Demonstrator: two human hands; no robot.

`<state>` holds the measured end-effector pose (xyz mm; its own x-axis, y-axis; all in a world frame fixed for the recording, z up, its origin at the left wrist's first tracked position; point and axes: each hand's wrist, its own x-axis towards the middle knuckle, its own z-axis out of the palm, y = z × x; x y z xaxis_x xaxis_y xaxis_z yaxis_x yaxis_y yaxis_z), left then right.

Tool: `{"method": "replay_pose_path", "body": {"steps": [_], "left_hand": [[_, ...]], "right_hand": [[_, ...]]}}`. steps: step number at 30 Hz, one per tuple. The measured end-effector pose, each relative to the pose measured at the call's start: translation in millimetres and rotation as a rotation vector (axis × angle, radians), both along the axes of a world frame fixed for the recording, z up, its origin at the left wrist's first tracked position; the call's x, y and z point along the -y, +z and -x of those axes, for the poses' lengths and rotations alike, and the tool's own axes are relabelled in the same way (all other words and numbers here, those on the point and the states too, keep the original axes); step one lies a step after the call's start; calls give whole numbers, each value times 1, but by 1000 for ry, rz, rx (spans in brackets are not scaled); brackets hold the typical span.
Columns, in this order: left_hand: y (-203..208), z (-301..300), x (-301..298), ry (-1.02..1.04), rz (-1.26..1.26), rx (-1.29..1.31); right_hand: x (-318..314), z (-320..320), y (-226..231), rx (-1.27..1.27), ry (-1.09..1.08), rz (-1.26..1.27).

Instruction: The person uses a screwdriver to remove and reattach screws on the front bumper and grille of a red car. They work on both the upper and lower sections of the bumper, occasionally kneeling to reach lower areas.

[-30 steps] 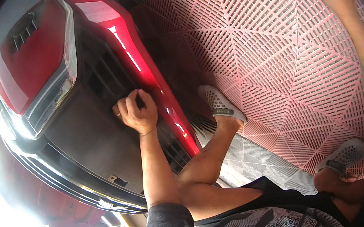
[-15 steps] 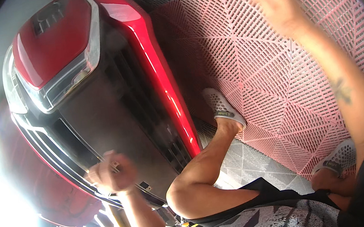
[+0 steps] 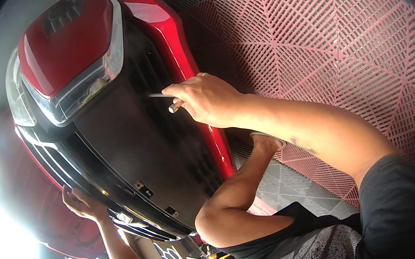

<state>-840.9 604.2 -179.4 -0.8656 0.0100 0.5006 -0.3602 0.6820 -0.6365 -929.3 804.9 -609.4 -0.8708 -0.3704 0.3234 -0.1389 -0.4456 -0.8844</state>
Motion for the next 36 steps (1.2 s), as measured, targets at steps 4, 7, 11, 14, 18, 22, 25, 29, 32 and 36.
{"method": "replay_pose_path", "body": {"steps": [4, 7, 11, 14, 18, 22, 25, 29, 32, 36], "left_hand": [[-8, 3, -8, -62, 10, 39], [-3, 2, -3, -79, -21, 51], [-7, 2, -10, -27, -82, 37], [-6, 2, -6, -28, -36, 28], [-9, 2, -11, -6, -41, 12], [-2, 5, 0, -47, 35, 64], [-8, 3, -1, -14, 10, 64], [4, 0, 4, -18, 19, 90], [3, -1, 3, -34, 22, 114], [3, -3, 5, -20, -14, 118]], "right_hand": [[20, 9, 8, 11, 90, -70], [35, 15, 15, -69, 138, -158], [46, 10, 9, -336, -85, -261], [47, 4, 10, -529, -179, -366], [45, -2, 15, -503, -140, -373], [56, -3, 12, -194, -129, -222], [46, 12, 26, -215, 125, -283], [18, 43, 47, -379, 296, -387], [20, 54, 55, -357, 411, -374], [28, 55, 61, -207, 537, -312]]}}
